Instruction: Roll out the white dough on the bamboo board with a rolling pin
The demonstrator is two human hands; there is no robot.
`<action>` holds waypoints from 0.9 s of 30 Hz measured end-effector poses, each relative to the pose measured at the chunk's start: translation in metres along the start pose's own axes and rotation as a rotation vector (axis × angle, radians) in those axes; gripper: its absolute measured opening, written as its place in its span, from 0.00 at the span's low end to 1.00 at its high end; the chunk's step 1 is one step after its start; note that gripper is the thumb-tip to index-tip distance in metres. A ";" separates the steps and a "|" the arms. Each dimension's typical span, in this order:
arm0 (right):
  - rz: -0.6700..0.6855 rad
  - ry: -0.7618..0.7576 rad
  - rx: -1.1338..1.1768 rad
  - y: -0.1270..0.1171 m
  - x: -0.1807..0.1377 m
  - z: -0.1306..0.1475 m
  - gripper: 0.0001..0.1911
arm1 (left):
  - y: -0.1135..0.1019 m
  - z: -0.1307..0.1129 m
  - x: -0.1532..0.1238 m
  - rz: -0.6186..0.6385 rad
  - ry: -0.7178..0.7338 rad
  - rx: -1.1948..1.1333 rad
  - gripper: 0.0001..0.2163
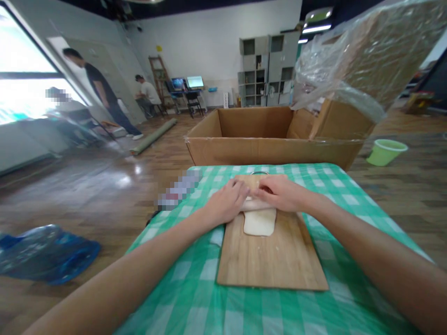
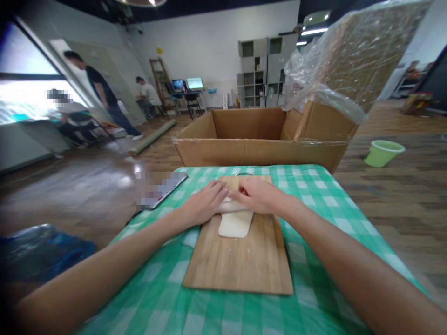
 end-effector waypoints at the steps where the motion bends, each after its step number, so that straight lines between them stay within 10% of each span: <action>1: -0.023 0.027 -0.019 0.002 0.002 -0.005 0.26 | 0.007 -0.001 -0.002 0.029 0.003 0.018 0.20; 14: -0.098 0.014 -0.367 0.024 -0.007 -0.004 0.28 | 0.017 -0.020 -0.007 0.120 0.265 0.247 0.20; 27: -0.121 0.072 -0.289 0.023 -0.051 0.016 0.35 | 0.008 -0.049 -0.044 0.018 0.093 0.223 0.28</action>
Point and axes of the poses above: each hand's wrist, its own x-axis towards the middle knuckle, its own y-axis out of the palm, z = x × y, the point moved 8 cm from there along x, towards the middle knuckle, and after that the axes turned 9 degrees about y, right-handed, at the moved point
